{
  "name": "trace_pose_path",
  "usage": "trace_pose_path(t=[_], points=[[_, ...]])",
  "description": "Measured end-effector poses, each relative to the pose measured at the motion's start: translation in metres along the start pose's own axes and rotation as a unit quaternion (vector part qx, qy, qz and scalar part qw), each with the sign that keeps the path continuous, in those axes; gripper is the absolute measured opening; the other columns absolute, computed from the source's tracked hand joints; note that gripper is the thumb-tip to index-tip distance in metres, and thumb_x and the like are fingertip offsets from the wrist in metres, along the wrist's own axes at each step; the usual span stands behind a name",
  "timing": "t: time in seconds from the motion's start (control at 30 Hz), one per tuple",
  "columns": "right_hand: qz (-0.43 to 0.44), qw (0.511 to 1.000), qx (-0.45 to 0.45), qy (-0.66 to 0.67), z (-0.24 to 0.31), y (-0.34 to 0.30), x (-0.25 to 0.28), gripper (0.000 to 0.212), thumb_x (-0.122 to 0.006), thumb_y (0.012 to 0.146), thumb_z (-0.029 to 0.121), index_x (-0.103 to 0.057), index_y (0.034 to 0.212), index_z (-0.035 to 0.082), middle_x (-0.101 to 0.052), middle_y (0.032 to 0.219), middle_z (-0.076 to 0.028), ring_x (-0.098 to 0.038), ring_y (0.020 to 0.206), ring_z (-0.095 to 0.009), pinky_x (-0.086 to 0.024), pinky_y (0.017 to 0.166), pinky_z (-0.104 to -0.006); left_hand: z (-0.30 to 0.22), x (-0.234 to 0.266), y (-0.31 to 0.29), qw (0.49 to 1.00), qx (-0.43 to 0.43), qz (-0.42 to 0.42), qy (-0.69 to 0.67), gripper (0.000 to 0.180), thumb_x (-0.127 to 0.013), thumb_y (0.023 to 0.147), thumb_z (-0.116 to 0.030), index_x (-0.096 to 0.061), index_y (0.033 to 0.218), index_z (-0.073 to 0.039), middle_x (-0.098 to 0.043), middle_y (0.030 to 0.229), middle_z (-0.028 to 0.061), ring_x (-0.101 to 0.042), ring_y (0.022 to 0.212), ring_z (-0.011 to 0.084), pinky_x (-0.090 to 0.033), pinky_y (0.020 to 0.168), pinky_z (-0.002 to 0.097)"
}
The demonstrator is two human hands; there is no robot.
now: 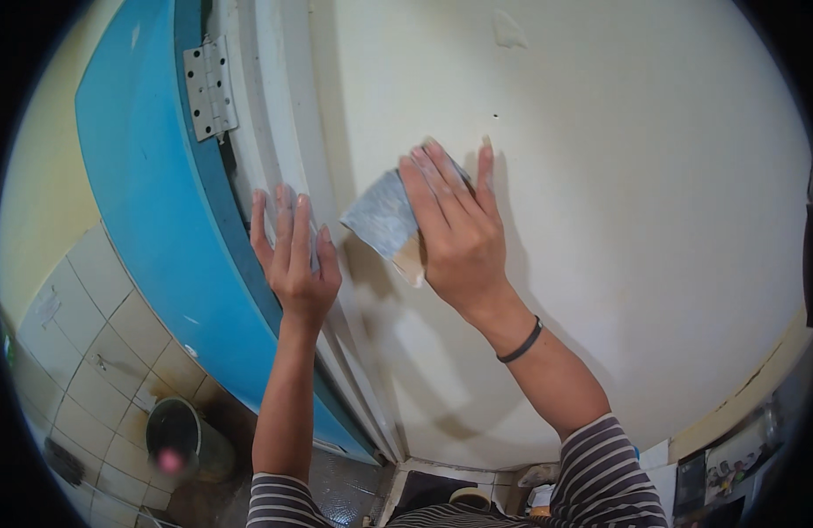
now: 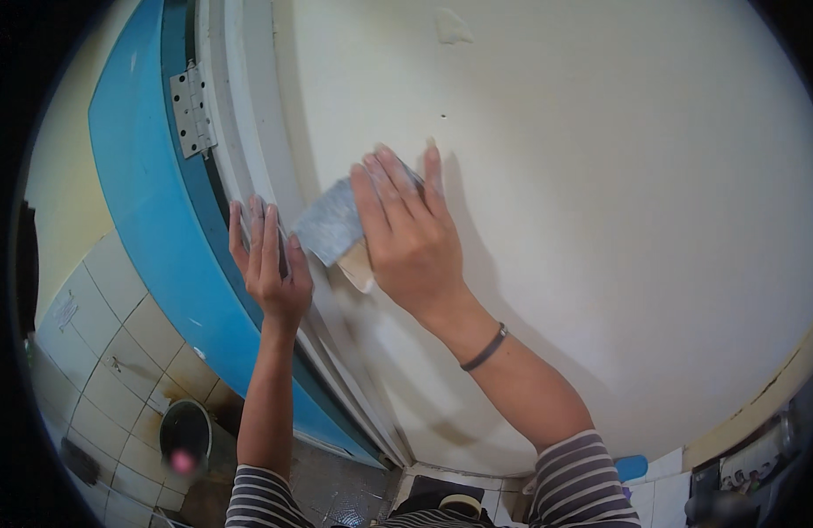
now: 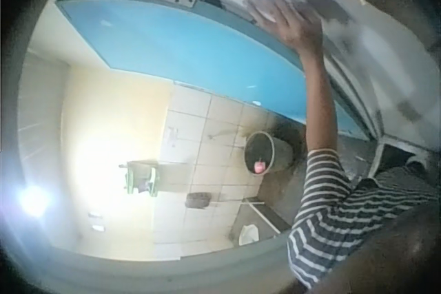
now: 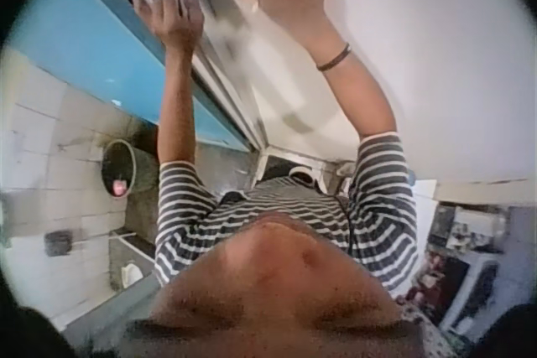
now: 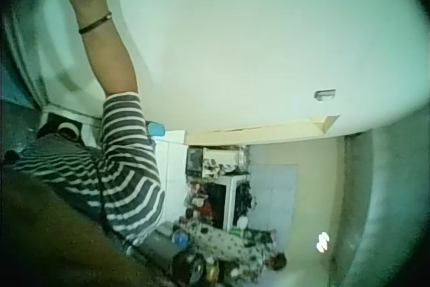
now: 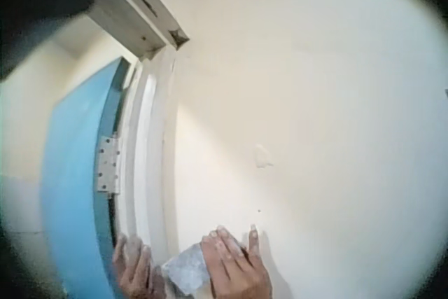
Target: The person sands down patches on a wall and a door frame using sandpaper.
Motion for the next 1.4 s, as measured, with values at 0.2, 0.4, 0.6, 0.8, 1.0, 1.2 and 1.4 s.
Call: trace_pose_path(t=[0.2, 0.4, 0.6, 0.8, 1.0, 1.2, 1.4], points=[[0.023, 1.0, -0.006, 0.007, 0.006, -0.029, 0.004, 0.036, -0.055, 0.092, 0.009, -0.065, 0.125, -0.004, -0.069, 0.125, -0.017, -0.06, 0.129, -0.03, -0.029, 0.12, -0.0617, 0.001, 0.001, -0.001, 1.0, 0.004, -0.001, 0.005, 0.049, -0.063, 0.085, 0.005, -0.062, 0.134, 0.005, -0.06, 0.142, 0.0214, -0.041, 0.144, 0.0459, -0.036, 0.116, 0.0528], [0.03, 0.999, 0.007, 0.007, 0.002, -0.013, 0.002, 0.037, -0.055, 0.093, 0.008, -0.065, 0.126, -0.003, -0.067, 0.129, -0.016, -0.059, 0.131, -0.03, -0.03, 0.119, -0.0618, 0.002, 0.002, -0.002, 1.0, 0.004, -0.002, -0.002, 0.049, -0.063, 0.085, 0.005, -0.062, 0.134, 0.005, -0.06, 0.142, 0.0208, -0.04, 0.144, 0.0454, -0.036, 0.116, 0.0525], [0.102, 0.995, -0.012, 0.004, 0.021, -0.078, 0.013, 0.041, -0.056, 0.091, 0.006, -0.063, 0.13, -0.002, -0.065, 0.133, -0.017, -0.057, 0.133, -0.031, -0.03, 0.12, -0.0605, 0.002, -0.005, 0.0, 1.0, 0.002, -0.012, -0.014, 0.047, -0.064, 0.087, 0.004, -0.062, 0.134, 0.004, -0.06, 0.142, 0.0195, -0.041, 0.144, 0.0443, -0.038, 0.116, 0.0515], [0.059, 0.913, -0.242, 0.323, 0.022, -0.109, 0.066, 0.043, -0.06, 0.092, 0.005, -0.063, 0.135, 0.003, -0.064, 0.135, -0.015, -0.059, 0.131, -0.031, -0.038, 0.117, -0.0533, 0.004, -0.001, -0.001, 0.999, 0.034, -0.009, -0.033, 0.048, -0.064, 0.089, 0.003, -0.061, 0.137, 0.001, -0.06, 0.143, 0.0174, -0.04, 0.145, 0.0417, -0.038, 0.116, 0.0493], [-0.122, 0.42, -0.603, 0.667, 0.009, -0.164, 0.078, 0.031, -0.056, 0.101, 0.002, -0.059, 0.131, 0.002, -0.067, 0.13, -0.009, -0.063, 0.124, -0.023, -0.047, 0.112, -0.0421, -0.05, 0.04, 0.001, 0.98, 0.134, 0.074, -0.125, 0.044, -0.064, 0.091, 0.001, -0.062, 0.135, 0.002, -0.064, 0.138, 0.0173, -0.045, 0.141, 0.0402, -0.041, 0.112, 0.0451], [-0.15, 0.309, -0.638, 0.689, 0.028, -0.163, 0.088, 0.028, -0.063, 0.097, 0.0, -0.059, 0.125, 0.005, -0.066, 0.121, -0.005, -0.065, 0.113, -0.017, -0.053, 0.101, -0.0344, -0.086, 0.079, -0.05, 0.883, 0.287, 0.166, -0.331, 0.039, -0.068, 0.09, -0.003, -0.067, 0.129, 0.0, -0.073, 0.116, 0.0185, -0.069, 0.111, 0.032, -0.052, 0.096, 0.0397], [0.1, 0.818, -0.389, 0.411, 0.053, -0.143, 0.107, 0.03, -0.062, 0.095, 0.0, -0.068, 0.124, 0.007, -0.065, 0.133, -0.012, -0.059, 0.13, -0.029, -0.044, 0.113, -0.0432, -0.095, 0.086, -0.092, 0.603, 0.561, 0.257, -0.506, 0.034, -0.065, 0.1, -0.014, -0.066, 0.128, 0.005, -0.075, 0.106, 0.015, -0.072, 0.096, 0.0195, -0.055, 0.086, 0.0314]])
Point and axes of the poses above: each hand's wrist, its own y-axis towards the middle knuckle, its own x-axis out of the back of the hand, z = x × y, the point moved 5 cm from there along y, towards the middle knuckle
